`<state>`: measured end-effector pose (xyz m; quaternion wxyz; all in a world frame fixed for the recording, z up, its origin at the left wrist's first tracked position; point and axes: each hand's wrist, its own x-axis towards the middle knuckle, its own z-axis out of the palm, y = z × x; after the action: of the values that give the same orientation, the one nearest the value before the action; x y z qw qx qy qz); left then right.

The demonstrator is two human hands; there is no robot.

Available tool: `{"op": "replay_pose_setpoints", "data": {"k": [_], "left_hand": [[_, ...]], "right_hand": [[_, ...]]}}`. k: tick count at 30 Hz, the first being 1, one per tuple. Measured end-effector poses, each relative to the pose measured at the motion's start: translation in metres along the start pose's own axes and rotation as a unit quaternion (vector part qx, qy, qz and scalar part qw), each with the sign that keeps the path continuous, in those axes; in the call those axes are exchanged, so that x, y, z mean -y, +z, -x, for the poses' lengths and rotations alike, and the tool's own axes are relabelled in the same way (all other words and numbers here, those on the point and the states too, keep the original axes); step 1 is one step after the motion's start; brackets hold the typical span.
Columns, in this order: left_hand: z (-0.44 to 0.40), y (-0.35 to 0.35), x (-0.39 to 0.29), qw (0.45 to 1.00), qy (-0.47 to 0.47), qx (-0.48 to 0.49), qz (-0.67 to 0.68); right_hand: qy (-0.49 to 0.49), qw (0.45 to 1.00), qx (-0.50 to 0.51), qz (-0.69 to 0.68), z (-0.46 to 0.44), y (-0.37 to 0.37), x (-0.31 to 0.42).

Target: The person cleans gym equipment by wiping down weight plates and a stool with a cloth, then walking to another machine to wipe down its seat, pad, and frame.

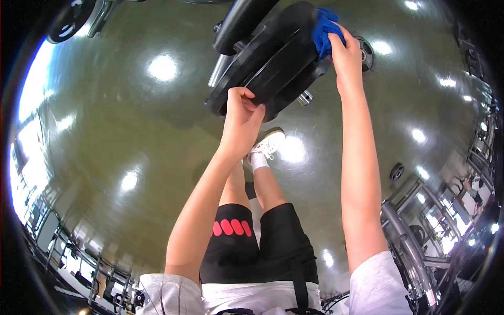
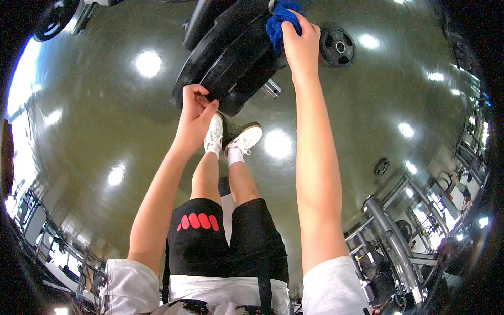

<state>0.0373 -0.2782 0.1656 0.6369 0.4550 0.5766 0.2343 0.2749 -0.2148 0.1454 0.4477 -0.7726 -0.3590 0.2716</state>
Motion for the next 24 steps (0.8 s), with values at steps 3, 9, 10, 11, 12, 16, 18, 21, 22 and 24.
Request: {"op": "replay_pose_setpoints", "data": {"k": [3,9,10,11,12,16,18,21,22,24], "left_hand": [[0.001,-0.004,0.008,0.999,0.049,0.019,0.008],[0.005,-0.013,0.006,0.983,-0.002,0.034,0.18],[0.007,-0.013,0.005,0.973,-0.05,-0.013,0.225],[0.009,-0.014,0.005,0.957,-0.099,-0.061,0.268],[0.011,-0.016,0.009,0.956,-0.099,-0.06,0.268],[0.024,-0.017,0.049,0.972,-0.083,-0.189,0.114],[0.034,-0.031,0.06,0.948,-0.267,-0.132,0.11],[0.05,-0.037,0.076,0.948,-0.256,-0.082,0.17],[0.054,-0.039,0.085,0.954,-0.215,-0.046,0.206],[0.054,-0.039,0.08,0.957,-0.224,-0.047,0.179]], "right_hand": [[-0.111,0.989,-0.023,0.097,0.012,0.001,0.007],[-0.145,0.987,0.004,0.063,0.112,0.022,0.041],[-0.147,0.987,0.02,0.057,0.129,0.027,0.039],[-0.144,0.987,0.053,0.052,0.146,0.031,0.038],[-0.14,0.985,0.086,0.046,0.164,0.036,0.037],[-0.011,0.971,0.24,0.021,0.218,0.051,0.021],[0.009,0.966,0.256,0.041,0.22,0.05,0.018],[0.043,0.977,0.208,-0.001,0.21,0.037,0.03],[-0.027,0.982,0.186,-0.004,0.201,0.029,0.035],[-0.053,0.994,0.046,-0.087,0.167,0.011,0.058]]}}
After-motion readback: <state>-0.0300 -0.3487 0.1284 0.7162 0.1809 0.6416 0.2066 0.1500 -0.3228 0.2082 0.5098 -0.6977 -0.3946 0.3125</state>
